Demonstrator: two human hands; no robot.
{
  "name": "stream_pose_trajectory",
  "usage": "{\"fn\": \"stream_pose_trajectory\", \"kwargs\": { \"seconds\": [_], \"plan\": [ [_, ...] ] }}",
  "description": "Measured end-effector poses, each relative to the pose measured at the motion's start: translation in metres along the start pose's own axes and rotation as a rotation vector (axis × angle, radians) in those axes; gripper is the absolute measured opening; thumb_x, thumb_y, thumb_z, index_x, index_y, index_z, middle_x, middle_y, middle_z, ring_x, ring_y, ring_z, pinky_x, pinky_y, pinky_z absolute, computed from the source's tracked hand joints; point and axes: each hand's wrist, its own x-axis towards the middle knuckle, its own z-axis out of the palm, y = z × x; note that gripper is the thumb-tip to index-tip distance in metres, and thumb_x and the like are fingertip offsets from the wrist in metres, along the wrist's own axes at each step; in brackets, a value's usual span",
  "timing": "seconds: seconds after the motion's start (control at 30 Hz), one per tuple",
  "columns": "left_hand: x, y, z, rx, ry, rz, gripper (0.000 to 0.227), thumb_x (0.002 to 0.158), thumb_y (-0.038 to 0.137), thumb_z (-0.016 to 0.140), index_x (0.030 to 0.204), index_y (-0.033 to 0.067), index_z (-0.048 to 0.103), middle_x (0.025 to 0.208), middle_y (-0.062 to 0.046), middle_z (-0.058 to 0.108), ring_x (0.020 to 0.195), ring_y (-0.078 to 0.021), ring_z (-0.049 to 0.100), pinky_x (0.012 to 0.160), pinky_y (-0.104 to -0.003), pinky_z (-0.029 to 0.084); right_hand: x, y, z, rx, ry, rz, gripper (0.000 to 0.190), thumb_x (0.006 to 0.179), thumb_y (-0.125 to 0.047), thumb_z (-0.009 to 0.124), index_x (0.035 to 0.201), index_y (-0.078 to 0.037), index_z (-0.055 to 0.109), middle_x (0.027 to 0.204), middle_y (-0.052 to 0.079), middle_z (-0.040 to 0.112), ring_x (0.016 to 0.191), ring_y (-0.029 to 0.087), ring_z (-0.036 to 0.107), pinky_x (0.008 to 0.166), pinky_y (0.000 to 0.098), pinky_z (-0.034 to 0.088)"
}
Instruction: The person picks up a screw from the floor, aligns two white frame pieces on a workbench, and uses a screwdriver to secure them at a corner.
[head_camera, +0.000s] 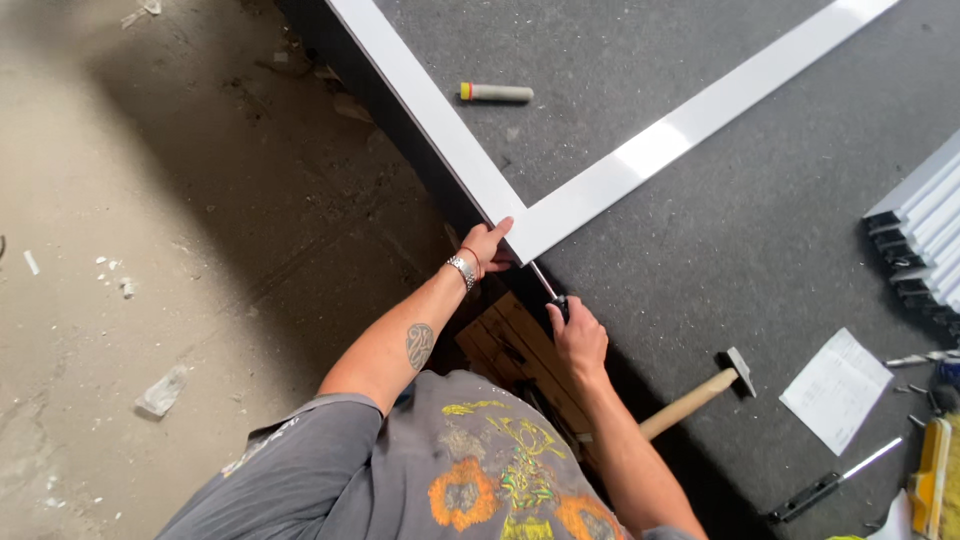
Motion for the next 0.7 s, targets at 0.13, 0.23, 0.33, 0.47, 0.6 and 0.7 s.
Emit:
{"fn": "stream_pose_trajectory", "kwargs": {
  "seconds": [0.13, 0.23, 0.33, 0.47, 0.6, 0.7],
  "plan": [
    [-0.001, -0.005, -0.014, 0.006, -0.017, -0.001, 0.082, 0.099, 0.049, 0.072, 0.15, -0.0038, 0.036, 0.135, -0.032, 0.056, 0.109, -0.0501, 0.067, 0.086, -0.069, 0.056, 0.029, 0.029, 0.023, 0.88, -0.557, 0.228, 0.046, 0.106, -0.059, 0.052, 0.09, -0.016, 0.06, 0.061, 0.009, 0.058, 0.041, 0.021, 0.053, 0.028, 0.031, 0.041],
    [0.023, -0.01, -0.023, 0.002, -0.019, 0.007, 0.082, 0.099, 0.048, 0.073, 0.149, -0.0045, 0.035, 0.132, -0.033, 0.057, 0.106, -0.0493, 0.069, 0.084, -0.067, 0.058, 0.028, -0.007, -0.038, 1.148, -0.95, 0.444, 0.066, 0.098, -0.079, 0.042, 0.098, -0.014, 0.052, 0.068, -0.007, 0.037, 0.045, 0.005, 0.03, 0.033, 0.0184, 0.022],
    [-0.004, 0.005, -0.02, -0.001, -0.03, -0.011, 0.082, 0.099, 0.047, 0.071, 0.15, -0.0065, 0.033, 0.131, -0.032, 0.056, 0.108, -0.0473, 0.068, 0.086, -0.064, 0.058, 0.028, 0.014, -0.003, 1.161, -0.701, 0.422, 0.047, 0.101, -0.061, 0.063, 0.126, -0.022, 0.057, 0.072, 0.014, 0.054, 0.052, 0.02, 0.053, 0.035, 0.0234, 0.031],
    [0.023, -0.004, -0.033, 0.001, -0.022, 0.02, 0.082, 0.099, 0.05, 0.072, 0.149, -0.0044, 0.036, 0.128, -0.031, 0.059, 0.105, -0.0462, 0.069, 0.085, -0.065, 0.058, 0.036, 0.025, 0.043, 0.5, -0.376, 0.044, 0.052, 0.086, -0.051, 0.081, 0.117, -0.014, 0.061, 0.085, 0.017, 0.071, 0.081, 0.034, 0.072, 0.062, 0.0446, 0.056],
    [0.036, -0.012, -0.047, 0.024, -0.016, 0.029, 0.083, 0.097, 0.054, 0.075, 0.149, -0.0017, 0.039, 0.124, -0.028, 0.063, 0.102, -0.0442, 0.071, 0.084, -0.065, 0.059, 0.001, -0.027, 0.003, -0.072, 0.106, -0.13, 0.043, 0.101, -0.062, 0.048, 0.121, -0.027, 0.061, 0.091, 0.006, 0.066, 0.087, 0.031, 0.071, 0.071, 0.0462, 0.063],
    [0.028, -0.004, -0.057, 0.022, -0.013, 0.018, 0.085, 0.096, 0.055, 0.076, 0.15, 0.0001, 0.039, 0.124, -0.027, 0.063, 0.104, -0.0449, 0.07, 0.086, -0.066, 0.058, 0.034, -0.014, 0.029, 0.395, -0.335, 0.091, 0.05, 0.103, -0.066, 0.043, 0.107, -0.021, 0.063, 0.078, 0.01, 0.068, 0.065, 0.032, 0.068, 0.056, 0.0448, 0.055]
  ]
}}
